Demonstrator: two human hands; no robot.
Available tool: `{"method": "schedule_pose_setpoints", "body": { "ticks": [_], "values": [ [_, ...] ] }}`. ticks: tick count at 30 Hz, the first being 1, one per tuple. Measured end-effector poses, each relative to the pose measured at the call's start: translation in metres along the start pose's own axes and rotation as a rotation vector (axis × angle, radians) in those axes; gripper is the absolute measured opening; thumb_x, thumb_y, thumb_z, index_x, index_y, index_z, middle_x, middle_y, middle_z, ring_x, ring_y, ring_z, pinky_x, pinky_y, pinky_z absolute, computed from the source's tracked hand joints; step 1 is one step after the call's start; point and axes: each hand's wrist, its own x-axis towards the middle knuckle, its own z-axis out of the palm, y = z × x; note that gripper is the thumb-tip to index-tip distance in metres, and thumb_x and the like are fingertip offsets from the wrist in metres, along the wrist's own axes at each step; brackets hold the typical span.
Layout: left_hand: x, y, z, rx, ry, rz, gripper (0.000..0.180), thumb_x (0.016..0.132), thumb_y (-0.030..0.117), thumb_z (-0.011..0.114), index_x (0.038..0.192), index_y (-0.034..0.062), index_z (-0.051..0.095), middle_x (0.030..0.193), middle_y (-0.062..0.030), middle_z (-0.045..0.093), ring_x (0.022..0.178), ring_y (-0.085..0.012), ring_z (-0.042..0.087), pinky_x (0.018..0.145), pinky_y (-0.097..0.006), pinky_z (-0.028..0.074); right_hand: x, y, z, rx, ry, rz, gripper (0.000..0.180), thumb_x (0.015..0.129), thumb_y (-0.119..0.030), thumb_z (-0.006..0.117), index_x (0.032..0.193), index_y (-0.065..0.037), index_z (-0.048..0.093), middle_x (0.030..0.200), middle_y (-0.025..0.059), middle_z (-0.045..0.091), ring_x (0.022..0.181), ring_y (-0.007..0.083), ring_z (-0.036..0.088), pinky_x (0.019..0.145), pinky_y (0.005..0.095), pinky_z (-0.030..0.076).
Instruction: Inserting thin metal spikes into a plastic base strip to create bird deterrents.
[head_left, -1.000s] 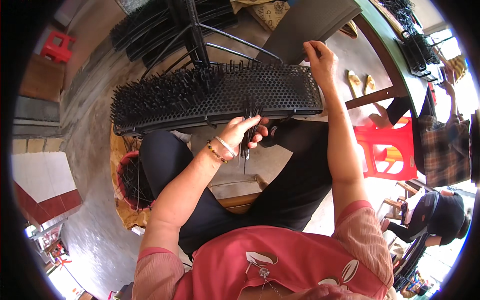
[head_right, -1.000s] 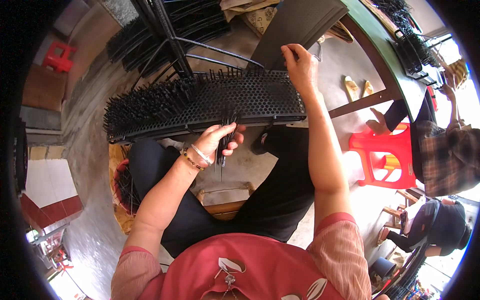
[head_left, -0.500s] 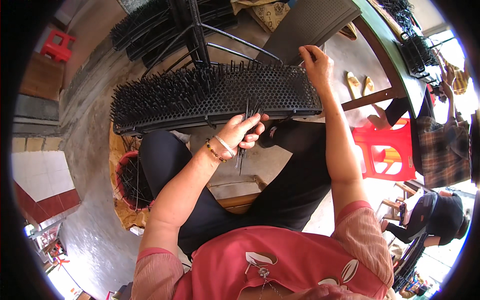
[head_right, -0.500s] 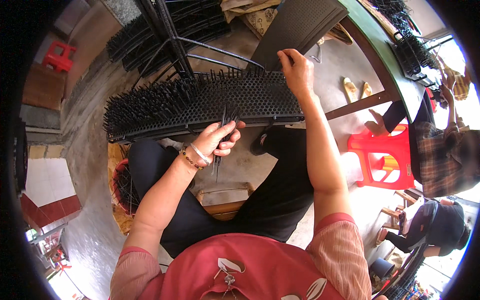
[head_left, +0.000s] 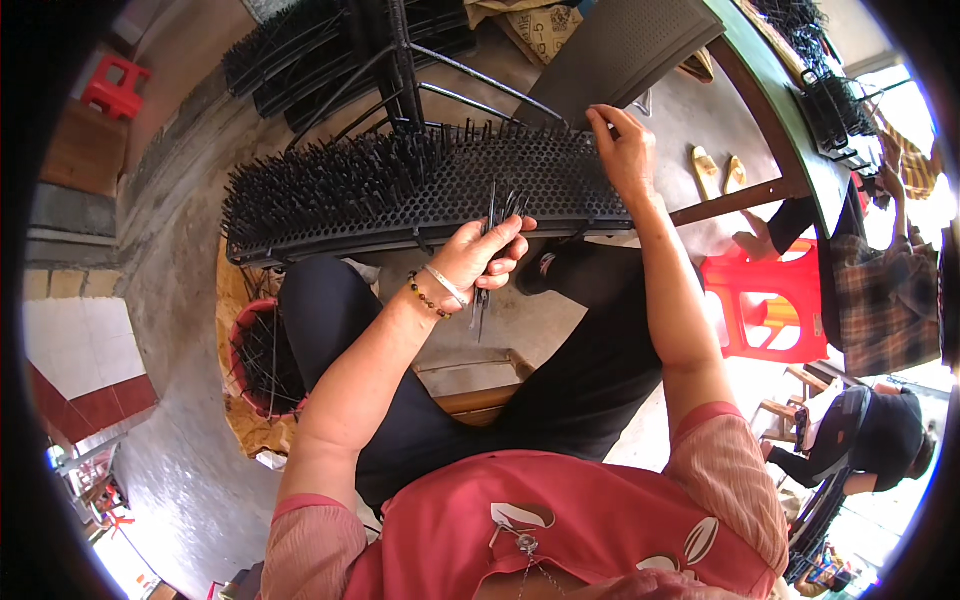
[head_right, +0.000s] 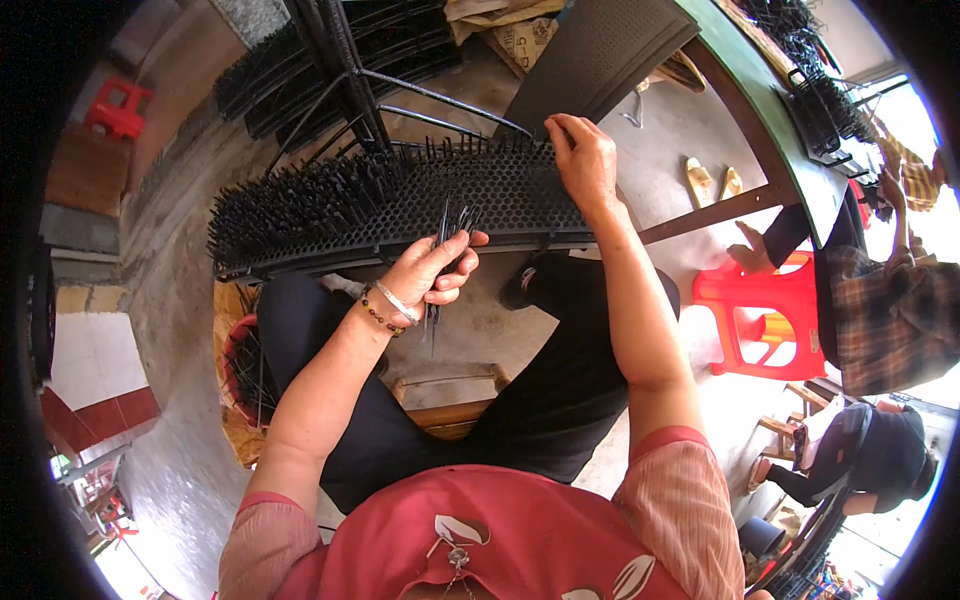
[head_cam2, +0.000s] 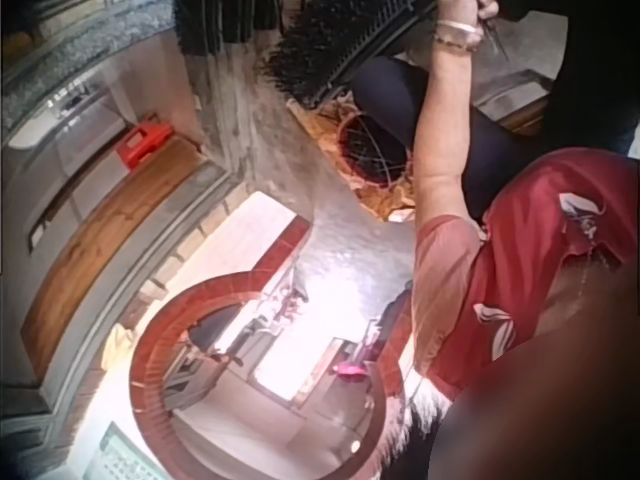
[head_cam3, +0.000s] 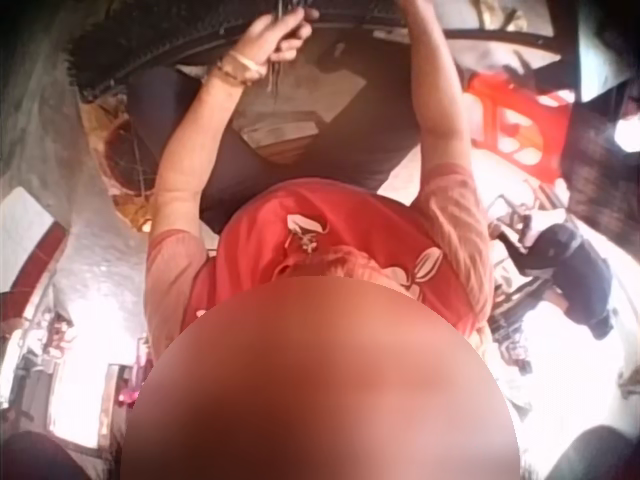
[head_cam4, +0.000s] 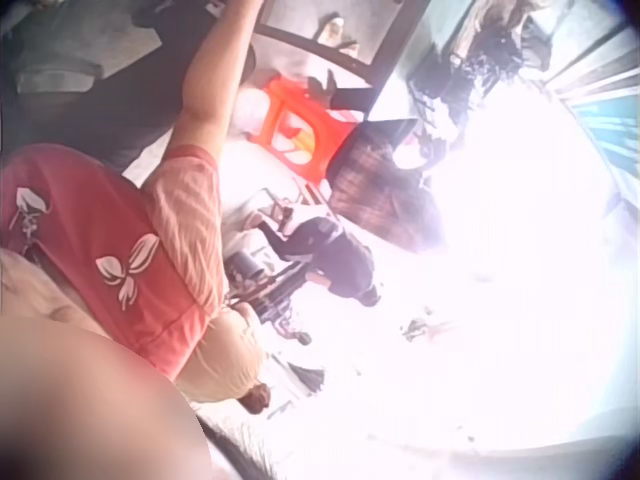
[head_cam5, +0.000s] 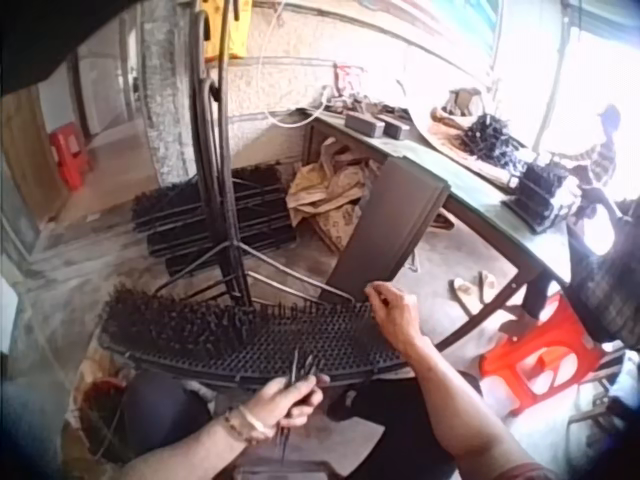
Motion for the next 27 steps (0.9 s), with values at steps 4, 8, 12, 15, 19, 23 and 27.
{"method": "schedule_pose_setpoints", "body": {
  "ticks": [4, 8, 12, 15, 19, 23, 27],
  "values": [
    [0.001, 0.000, 0.000, 0.009, 0.011, 0.009, 0.033, 0.093, 0.030, 0.054, 0.112, 0.0026, 0.050, 0.077, 0.0027, 0.047, 0.054, -0.0002, 0.034, 0.043, -0.014, 0.025, 0.006, 0.000, -0.005, 0.015, -0.088, -0.031, 0.015, 0.083, -0.014, 0.064, 0.092, -0.003, 0.067, 0.085, 0.0138, 0.065, 0.076, 0.0291, 0.065, 0.066, 0.0329, 0.050],
    [0.002, -0.002, -0.002, 0.020, 0.019, 0.027, 0.030, 0.092, 0.026, 0.056, 0.112, 0.0045, 0.050, 0.078, 0.0027, 0.046, 0.055, 0.0001, 0.034, 0.043, -0.014, 0.025, 0.007, 0.000, -0.007, -0.014, -0.049, -0.050, 0.015, 0.083, -0.015, 0.065, 0.093, -0.004, 0.067, 0.083, 0.0136, 0.064, 0.074, 0.0300, 0.064, 0.065, 0.0332, 0.050],
    [0.004, -0.006, -0.002, 0.048, -0.009, 0.036, 0.027, 0.091, 0.020, 0.058, 0.112, 0.0064, 0.051, 0.078, 0.0026, 0.045, 0.056, 0.0002, 0.035, 0.043, -0.014, 0.026, 0.007, -0.001, -0.004, 0.035, -0.126, -0.047, 0.017, 0.083, -0.017, 0.065, 0.093, -0.004, 0.067, 0.083, 0.0139, 0.064, 0.073, 0.0299, 0.063, 0.065, 0.0333, 0.050],
    [0.003, -0.007, -0.001, 0.039, -0.028, 0.022, 0.023, 0.090, 0.018, 0.059, 0.109, 0.0067, 0.051, 0.079, 0.0025, 0.046, 0.057, -0.0007, 0.036, 0.043, -0.014, 0.027, 0.007, -0.002, -0.004, 0.023, -0.151, -0.074, 0.018, 0.082, -0.017, 0.065, 0.093, -0.003, 0.067, 0.084, 0.0140, 0.064, 0.073, 0.0285, 0.064, 0.064, 0.0332, 0.050],
    [0.001, -0.005, -0.002, -0.031, 0.012, 0.034, 0.021, 0.091, 0.020, 0.057, 0.107, 0.0061, 0.051, 0.079, 0.0021, 0.048, 0.057, -0.0016, 0.037, 0.043, -0.015, 0.027, 0.008, -0.017, -0.011, 0.037, -0.086, -0.046, 0.017, 0.081, -0.015, 0.066, 0.092, -0.002, 0.067, 0.081, 0.0138, 0.064, 0.070, 0.0270, 0.064, 0.063, 0.0326, 0.050],
    [0.002, 0.009, -0.005, -0.084, 0.043, 0.213, 0.022, 0.093, 0.022, 0.054, 0.106, 0.0050, 0.053, 0.079, 0.0018, 0.051, 0.056, -0.0023, 0.036, 0.043, -0.016, 0.026, -0.007, -0.052, -0.024, 0.181, -0.220, -0.031, 0.019, 0.080, -0.007, 0.065, 0.098, -0.002, 0.066, 0.080, 0.0109, 0.064, 0.068, 0.0167, 0.062, 0.061, 0.0277, 0.049],
    [0.006, 0.021, -0.011, -0.243, 0.054, 0.336, 0.019, 0.092, 0.019, 0.054, 0.105, 0.0047, 0.053, 0.080, 0.0004, 0.052, 0.056, -0.0036, 0.038, 0.043, -0.018, 0.027, -0.039, -0.097, -0.027, 0.340, -0.464, -0.625, 0.030, 0.070, 0.000, 0.066, 0.100, -0.003, 0.064, 0.082, 0.0097, 0.062, 0.066, 0.0215, 0.060, 0.059, 0.0315, 0.050]
  ]
}}
